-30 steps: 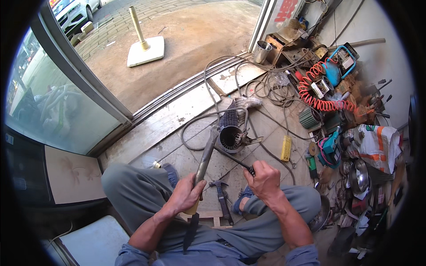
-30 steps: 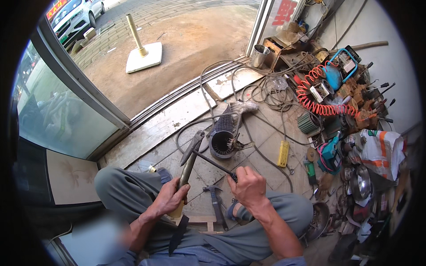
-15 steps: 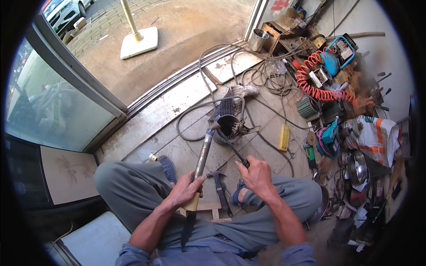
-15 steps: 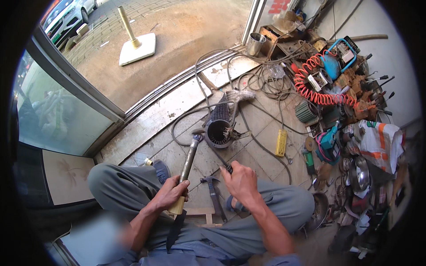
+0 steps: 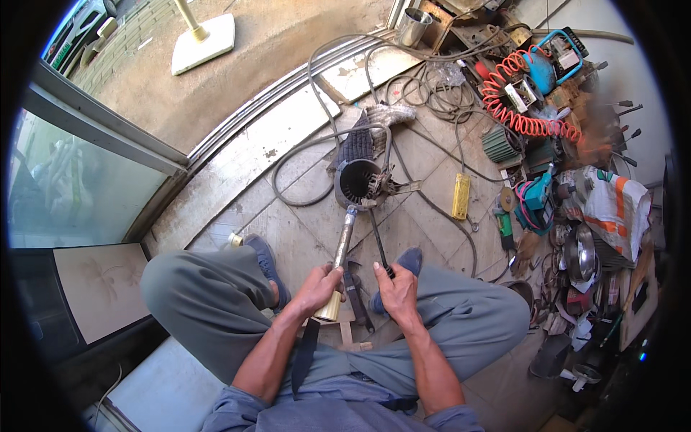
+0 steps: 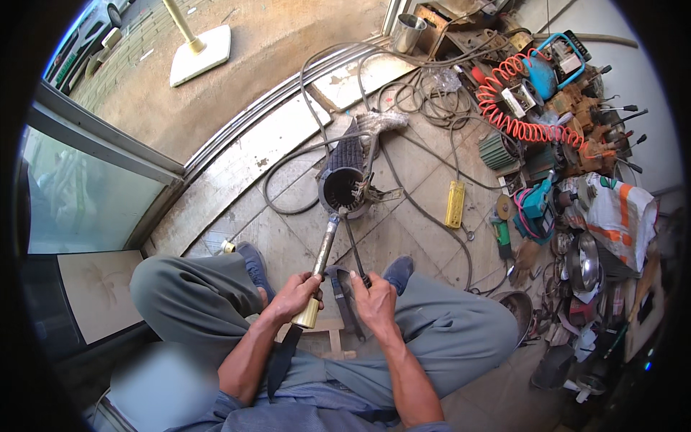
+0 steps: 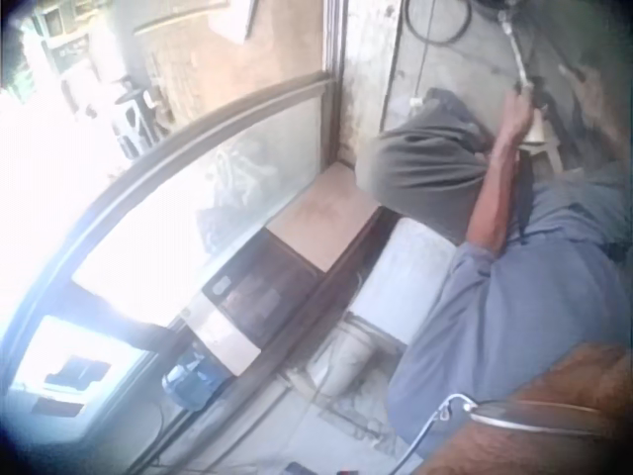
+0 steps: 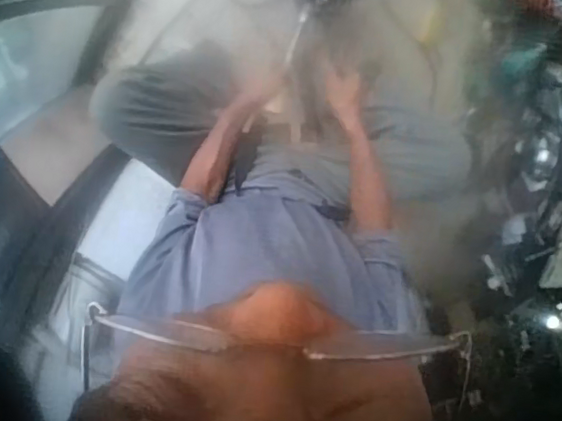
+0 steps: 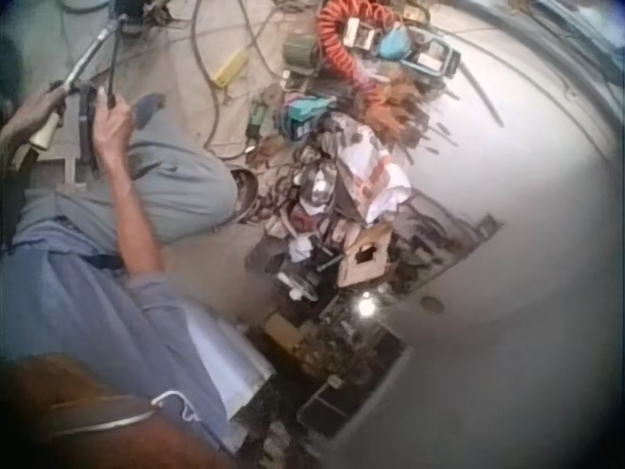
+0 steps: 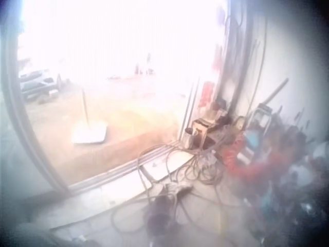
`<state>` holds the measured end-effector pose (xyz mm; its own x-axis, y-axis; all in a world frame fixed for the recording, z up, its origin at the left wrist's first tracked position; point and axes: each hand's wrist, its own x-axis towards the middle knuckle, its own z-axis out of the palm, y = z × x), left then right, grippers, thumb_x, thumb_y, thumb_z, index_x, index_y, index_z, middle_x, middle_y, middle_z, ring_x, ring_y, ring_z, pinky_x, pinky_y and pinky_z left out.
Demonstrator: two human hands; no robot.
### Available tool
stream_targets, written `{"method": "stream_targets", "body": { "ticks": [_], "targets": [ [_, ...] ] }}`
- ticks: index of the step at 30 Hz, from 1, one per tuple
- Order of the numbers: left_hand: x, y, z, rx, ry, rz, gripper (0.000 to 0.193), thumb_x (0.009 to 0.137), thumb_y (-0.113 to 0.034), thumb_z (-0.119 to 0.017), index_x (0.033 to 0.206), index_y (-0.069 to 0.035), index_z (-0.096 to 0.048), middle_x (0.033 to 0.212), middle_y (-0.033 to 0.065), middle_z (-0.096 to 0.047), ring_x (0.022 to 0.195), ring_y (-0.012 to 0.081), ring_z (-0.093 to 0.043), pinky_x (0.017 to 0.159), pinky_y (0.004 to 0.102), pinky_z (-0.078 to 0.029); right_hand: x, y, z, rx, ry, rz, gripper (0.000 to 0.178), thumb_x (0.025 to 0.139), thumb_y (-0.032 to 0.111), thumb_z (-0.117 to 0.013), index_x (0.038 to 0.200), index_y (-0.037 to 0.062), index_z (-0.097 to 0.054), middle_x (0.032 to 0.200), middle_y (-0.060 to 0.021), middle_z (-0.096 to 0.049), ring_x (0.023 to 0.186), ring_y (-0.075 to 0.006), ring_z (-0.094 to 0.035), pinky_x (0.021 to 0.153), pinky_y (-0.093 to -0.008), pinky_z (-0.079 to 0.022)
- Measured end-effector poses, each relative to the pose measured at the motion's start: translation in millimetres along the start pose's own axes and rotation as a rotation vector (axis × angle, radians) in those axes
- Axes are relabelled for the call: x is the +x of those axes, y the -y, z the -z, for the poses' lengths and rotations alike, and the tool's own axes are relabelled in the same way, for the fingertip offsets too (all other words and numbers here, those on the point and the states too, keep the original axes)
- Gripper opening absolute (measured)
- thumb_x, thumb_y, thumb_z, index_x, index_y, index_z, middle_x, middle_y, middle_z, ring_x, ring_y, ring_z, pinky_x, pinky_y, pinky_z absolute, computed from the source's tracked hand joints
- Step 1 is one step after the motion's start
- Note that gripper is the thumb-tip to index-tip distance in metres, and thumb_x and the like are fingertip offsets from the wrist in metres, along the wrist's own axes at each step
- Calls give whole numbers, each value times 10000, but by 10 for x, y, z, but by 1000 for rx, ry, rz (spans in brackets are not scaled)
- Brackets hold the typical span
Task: The person sits on the floor and uses a handheld welding torch to weld a metal pipe held in the left hand. Sparks are visible during welding. The person briefly stops to inspect the weld and then resumes welding.
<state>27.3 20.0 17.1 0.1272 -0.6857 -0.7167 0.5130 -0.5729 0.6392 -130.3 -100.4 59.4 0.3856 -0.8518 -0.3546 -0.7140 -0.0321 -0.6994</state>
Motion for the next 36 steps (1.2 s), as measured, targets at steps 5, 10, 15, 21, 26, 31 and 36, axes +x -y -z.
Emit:
{"method": "stream_targets", "body": {
  "ticks": [5,10,15,21,26,31,36],
  "targets": [
    [-42,-181,80,-58,-24,133,352,1047,-281,-525,1106,66,-540,763,67,-569,627,187,-635,571,319,-526,161,-84,-57,-86,54,-13,447,944,369,-649,781,-45,-604,658,-291,-591,662,-487,-611,602,-521,-449],
    [-2,-345,201,111,-18,148,345,1032,-256,-557,1066,88,-573,762,81,-592,622,191,-646,570,324,-552,176,-16,-44,-212,83,22,430,942,367,-644,793,-36,-619,707,-302,-625,729,-512,-631,642,-558,-470],
    [-88,-862,270,454,-45,251,398,1029,-277,-554,1056,118,-598,757,92,-619,616,178,-668,557,332,-540,137,-21,-73,-287,3,142,426,942,355,-662,778,-36,-621,642,-285,-596,680,-493,-634,610,-540,-470],
    [-129,-1609,244,1073,-27,181,457,1009,-332,-518,1022,108,-640,811,237,-689,823,301,-709,789,435,-549,173,-71,-75,-62,-42,41,439,942,346,-667,739,-38,-597,569,-234,-578,568,-406,-627,565,-492,-460],
    [-13,-1726,274,1311,62,121,430,871,-268,-575,1084,102,-623,916,269,-684,872,342,-694,810,431,-538,257,-16,-25,198,-22,-86,444,946,343,-667,720,-31,-587,537,-149,-555,527,-263,-576,540,-432,-437],
    [-107,-1666,370,997,6,160,661,792,-272,-691,1353,45,-544,976,227,-686,866,271,-662,809,368,-526,245,-10,12,184,1,-86,433,937,348,-679,762,-42,-609,605,-232,-593,568,-399,-606,571,-467,-452],
    [-282,-1595,423,1235,-76,54,559,842,-322,-694,1280,15,-609,949,252,-695,884,360,-682,815,422,-526,225,-15,-66,203,37,-73,445,944,369,-667,761,-33,-615,611,-231,-592,586,-397,-609,582,-468,-457]
  ]
}}
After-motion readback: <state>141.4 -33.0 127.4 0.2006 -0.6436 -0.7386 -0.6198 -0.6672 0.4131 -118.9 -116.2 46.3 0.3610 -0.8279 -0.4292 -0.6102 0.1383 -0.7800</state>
